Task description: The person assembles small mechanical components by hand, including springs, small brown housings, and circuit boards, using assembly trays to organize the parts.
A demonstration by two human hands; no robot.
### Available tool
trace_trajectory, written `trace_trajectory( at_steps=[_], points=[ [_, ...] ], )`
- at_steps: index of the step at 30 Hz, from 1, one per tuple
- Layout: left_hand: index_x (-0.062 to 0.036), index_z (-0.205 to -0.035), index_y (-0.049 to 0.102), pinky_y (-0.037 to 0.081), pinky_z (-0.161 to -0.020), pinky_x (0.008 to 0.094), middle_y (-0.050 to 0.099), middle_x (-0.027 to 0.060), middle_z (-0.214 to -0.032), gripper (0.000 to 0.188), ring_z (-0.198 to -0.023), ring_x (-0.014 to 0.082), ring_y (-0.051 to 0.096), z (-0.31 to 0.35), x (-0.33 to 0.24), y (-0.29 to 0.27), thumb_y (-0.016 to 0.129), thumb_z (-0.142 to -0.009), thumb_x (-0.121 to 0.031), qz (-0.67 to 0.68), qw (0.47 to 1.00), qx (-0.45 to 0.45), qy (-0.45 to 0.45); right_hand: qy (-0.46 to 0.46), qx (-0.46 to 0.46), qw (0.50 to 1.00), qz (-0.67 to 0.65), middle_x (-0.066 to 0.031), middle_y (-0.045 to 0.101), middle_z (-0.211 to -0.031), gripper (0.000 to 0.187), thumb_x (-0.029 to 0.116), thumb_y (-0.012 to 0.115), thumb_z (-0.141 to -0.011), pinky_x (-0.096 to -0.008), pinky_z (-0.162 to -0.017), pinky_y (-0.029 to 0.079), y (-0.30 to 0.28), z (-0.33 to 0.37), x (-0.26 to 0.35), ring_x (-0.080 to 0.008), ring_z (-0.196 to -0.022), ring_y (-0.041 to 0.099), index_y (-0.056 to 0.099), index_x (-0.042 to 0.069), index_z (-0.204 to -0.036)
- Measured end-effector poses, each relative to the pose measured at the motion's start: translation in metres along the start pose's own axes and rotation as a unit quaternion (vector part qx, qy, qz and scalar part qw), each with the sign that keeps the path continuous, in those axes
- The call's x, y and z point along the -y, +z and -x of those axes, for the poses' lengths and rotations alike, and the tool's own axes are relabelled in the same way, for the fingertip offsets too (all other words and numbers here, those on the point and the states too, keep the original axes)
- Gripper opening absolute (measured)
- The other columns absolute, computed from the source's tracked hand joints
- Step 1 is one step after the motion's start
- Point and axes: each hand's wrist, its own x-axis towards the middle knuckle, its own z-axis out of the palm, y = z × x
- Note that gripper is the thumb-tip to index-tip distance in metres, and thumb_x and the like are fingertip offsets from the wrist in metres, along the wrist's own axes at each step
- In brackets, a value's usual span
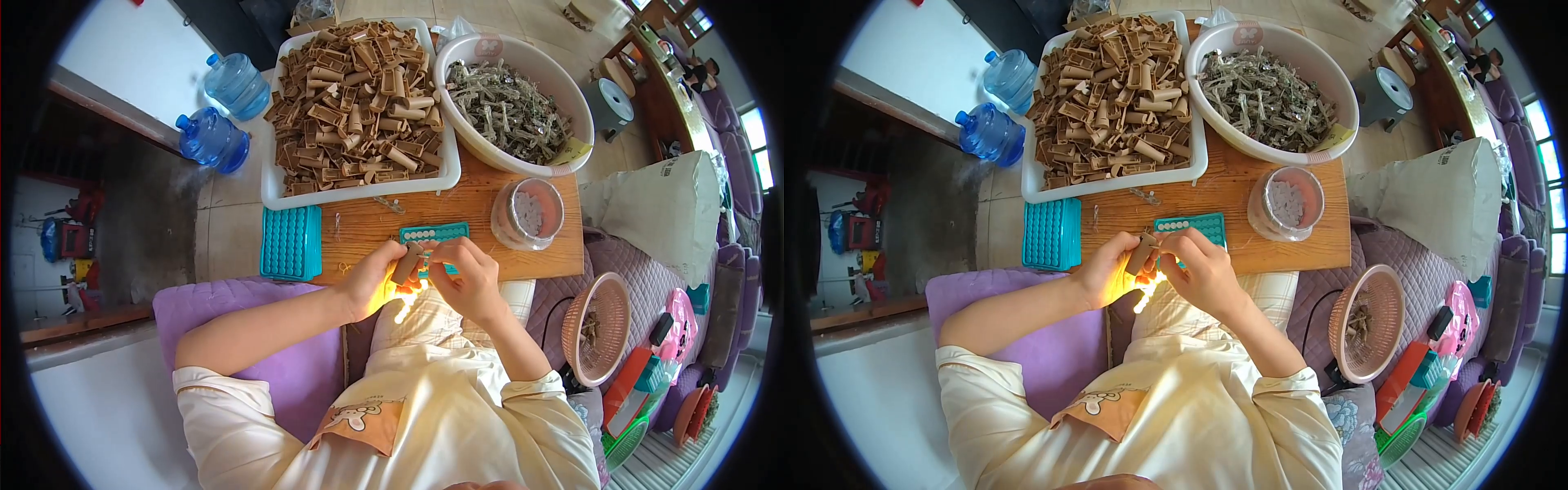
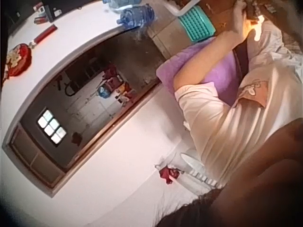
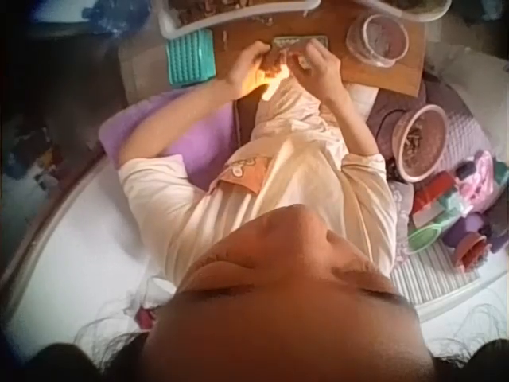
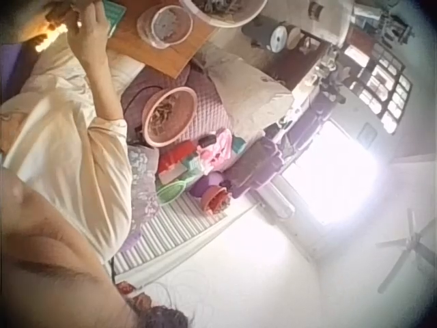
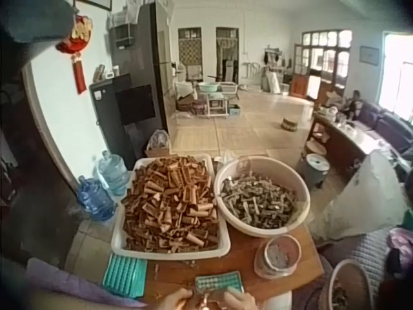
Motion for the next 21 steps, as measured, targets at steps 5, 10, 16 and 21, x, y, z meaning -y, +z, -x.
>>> trace_trajectory(
  at_steps=[5, 10, 16, 21],
  points=[
    [-0.0074, -0.085, 0.051, 0.038, -0.069, 0.0277, 0.051, 0.0014, -0.074, 0.028, -0.070, 0.0125, 0.046, -0.005, 0.001, -0.009, 0.032, -0.085, -0.028, 0.012, 0.996, 0.083, 0.010, -0.010, -0.016, 1.000, 0.018, -0.0083, 0.056, -0.070, 0.017, -0.009, 0.059, -0.065, -0.0270, -0.054, 0.048, 0.005, 0.001, -0.004, -0.0200, -0.062, 0.059, 0.051, 0.002, -0.075],
    [-0.0069, -0.089, 0.052, 0.042, -0.068, 0.0281, 0.056, 0.0042, -0.076, 0.031, -0.074, 0.0140, 0.053, -0.006, 0.002, -0.011, 0.031, -0.088, -0.030, 0.037, 0.998, 0.044, -0.023, 0.026, 0.007, 0.999, 0.029, -0.0069, 0.055, -0.070, 0.014, -0.006, 0.058, -0.067, -0.0272, -0.050, 0.046, 0.004, 0.000, -0.006, -0.0203, -0.059, 0.057, 0.052, 0.003, -0.074],
    [-0.0077, -0.096, 0.049, 0.043, -0.071, 0.0272, 0.055, 0.0034, -0.082, 0.030, -0.076, 0.0130, 0.053, -0.006, 0.000, -0.010, 0.032, -0.089, -0.031, -0.023, 0.999, 0.045, -0.017, 0.044, 0.037, 0.998, 0.019, -0.0061, 0.054, -0.067, 0.010, -0.003, 0.058, -0.069, -0.0292, -0.049, 0.045, -0.001, -0.004, -0.002, -0.0215, -0.057, 0.056, 0.052, 0.004, -0.072],
    [-0.0070, -0.103, 0.045, 0.043, -0.075, 0.0268, 0.052, 0.0019, -0.088, 0.029, -0.079, 0.0104, 0.052, -0.005, -0.006, -0.009, 0.033, -0.090, -0.029, -0.232, 0.971, 0.047, 0.015, 0.064, 0.086, 0.994, 0.010, -0.0067, 0.053, -0.066, 0.009, -0.001, 0.058, -0.069, -0.0306, -0.050, 0.045, -0.009, -0.003, -0.005, -0.0236, -0.057, 0.055, 0.052, 0.004, -0.073]
  ],
)
